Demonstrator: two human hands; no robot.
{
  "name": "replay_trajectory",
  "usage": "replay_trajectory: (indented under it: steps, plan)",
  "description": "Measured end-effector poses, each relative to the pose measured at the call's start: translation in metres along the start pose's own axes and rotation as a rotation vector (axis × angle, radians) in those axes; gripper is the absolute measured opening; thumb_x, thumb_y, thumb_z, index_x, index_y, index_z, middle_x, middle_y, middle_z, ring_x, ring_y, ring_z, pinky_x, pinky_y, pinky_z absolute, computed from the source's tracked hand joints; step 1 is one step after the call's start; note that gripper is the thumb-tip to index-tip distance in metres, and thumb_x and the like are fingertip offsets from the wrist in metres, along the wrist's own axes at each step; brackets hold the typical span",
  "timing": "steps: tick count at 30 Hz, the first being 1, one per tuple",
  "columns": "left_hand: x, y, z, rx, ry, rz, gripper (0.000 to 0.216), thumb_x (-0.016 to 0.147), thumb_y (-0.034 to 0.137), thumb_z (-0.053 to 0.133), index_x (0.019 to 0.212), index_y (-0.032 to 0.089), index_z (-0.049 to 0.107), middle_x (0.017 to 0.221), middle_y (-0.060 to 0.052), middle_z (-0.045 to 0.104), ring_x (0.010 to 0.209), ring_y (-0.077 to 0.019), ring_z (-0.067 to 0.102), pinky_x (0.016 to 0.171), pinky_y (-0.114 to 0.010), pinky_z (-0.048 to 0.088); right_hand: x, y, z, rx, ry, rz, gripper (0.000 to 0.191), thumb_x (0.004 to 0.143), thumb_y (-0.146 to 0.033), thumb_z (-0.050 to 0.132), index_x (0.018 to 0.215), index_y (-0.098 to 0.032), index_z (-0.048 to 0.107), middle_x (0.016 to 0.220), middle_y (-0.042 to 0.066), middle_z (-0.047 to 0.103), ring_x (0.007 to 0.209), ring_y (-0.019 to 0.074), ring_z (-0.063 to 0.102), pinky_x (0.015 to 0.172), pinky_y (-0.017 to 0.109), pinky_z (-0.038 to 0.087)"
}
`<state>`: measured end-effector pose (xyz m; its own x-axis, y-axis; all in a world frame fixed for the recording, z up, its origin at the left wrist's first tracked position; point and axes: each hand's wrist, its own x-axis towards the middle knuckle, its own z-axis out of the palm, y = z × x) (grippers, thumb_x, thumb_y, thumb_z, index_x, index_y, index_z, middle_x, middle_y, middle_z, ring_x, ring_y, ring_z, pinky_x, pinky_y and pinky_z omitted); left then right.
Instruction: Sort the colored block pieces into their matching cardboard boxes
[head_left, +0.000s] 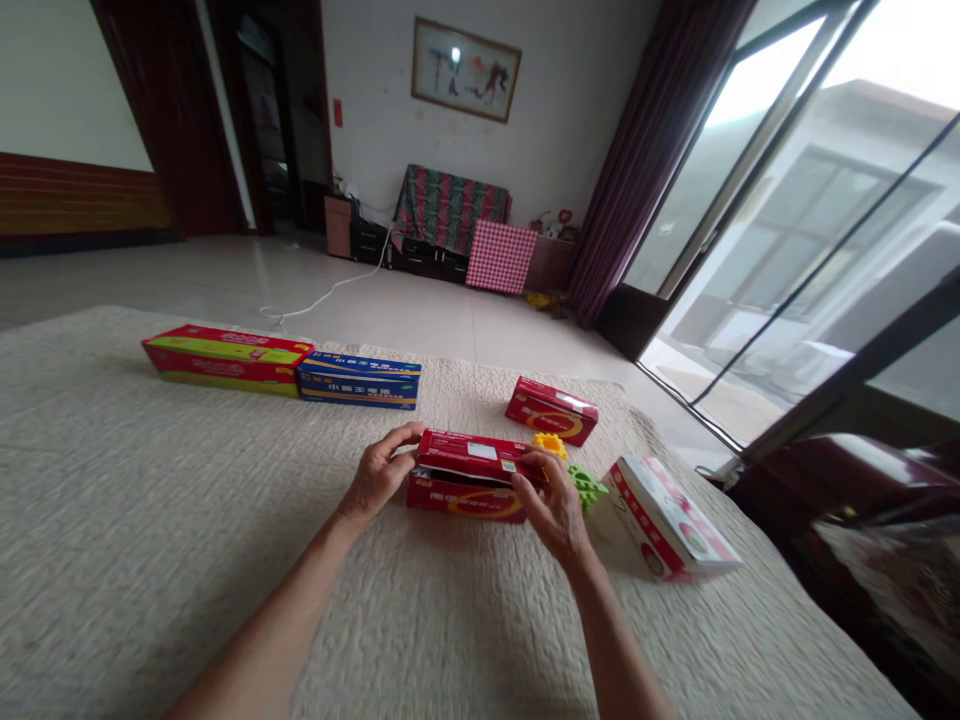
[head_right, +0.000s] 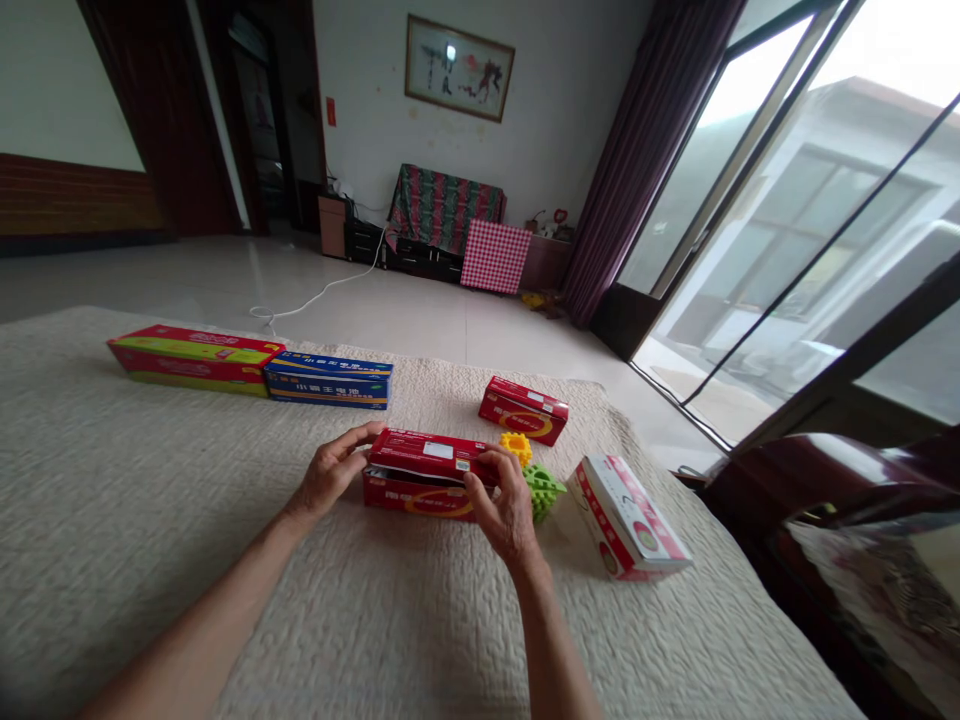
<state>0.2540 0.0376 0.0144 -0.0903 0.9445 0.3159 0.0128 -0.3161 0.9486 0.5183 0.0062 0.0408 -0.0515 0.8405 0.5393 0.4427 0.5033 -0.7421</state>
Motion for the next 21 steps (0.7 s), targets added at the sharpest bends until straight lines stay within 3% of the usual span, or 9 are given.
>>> replay_trajectory:
  steps: [4,8,12,16,21]
  plan:
    - [-0.001,0.004,-0.002,-0.090,0.008,0.025,0.041,0.081,0.037,0.056,0.111,0.013,0.069,0.127,-0.013,0.063,0.124,-0.0293,0.053,0.102,-0.042,0.044,-0.001,0.000,0.000,-0.041,-0.011,-0.026,0.020,0.085,-0.033,0.060,0.100,-0.020,0.059,0.118,0.011,0.056,0.107,0.0224,0.058,0.088,0.037,0.052]
    - [-0.004,0.008,0.000,0.031,-0.068,0.149,0.028,0.082,0.036,0.058,0.096,0.017,0.072,0.127,-0.010,0.063,0.126,-0.0269,0.051,0.110,-0.042,0.036,-0.001,0.001,-0.001,-0.055,-0.022,-0.026,0.019,0.085,-0.031,0.059,0.101,-0.021,0.059,0.120,0.011,0.056,0.107,0.0218,0.058,0.089,0.036,0.051]
    - [-0.006,0.007,0.003,0.145,-0.085,0.178,0.019,0.080,0.035,0.060,0.083,0.019,0.070,0.127,-0.009,0.062,0.122,-0.0270,0.054,0.104,-0.042,0.042,-0.001,-0.001,-0.003,-0.081,-0.024,-0.040,0.018,0.083,-0.031,0.061,0.098,-0.020,0.059,0.119,0.011,0.056,0.107,0.0226,0.058,0.088,0.037,0.051]
    - [-0.006,0.003,0.005,0.175,-0.086,0.188,0.014,0.078,0.030,0.059,0.082,0.020,0.068,0.129,-0.009,0.060,0.122,-0.0266,0.054,0.097,-0.038,0.047,-0.003,-0.004,-0.003,-0.105,-0.021,-0.046,0.014,0.084,-0.031,0.057,0.094,-0.021,0.061,0.116,0.010,0.058,0.103,0.0220,0.059,0.086,0.036,0.050]
    - [-0.008,-0.004,0.009,0.167,-0.042,0.198,0.013,0.078,0.026,0.054,0.080,0.020,0.065,0.129,-0.008,0.060,0.124,-0.0259,0.052,0.103,-0.039,0.042,-0.009,0.001,0.008,-0.107,0.101,-0.037,0.015,0.089,-0.027,0.047,0.088,-0.021,0.061,0.112,0.009,0.060,0.106,0.0205,0.057,0.093,0.036,0.045]
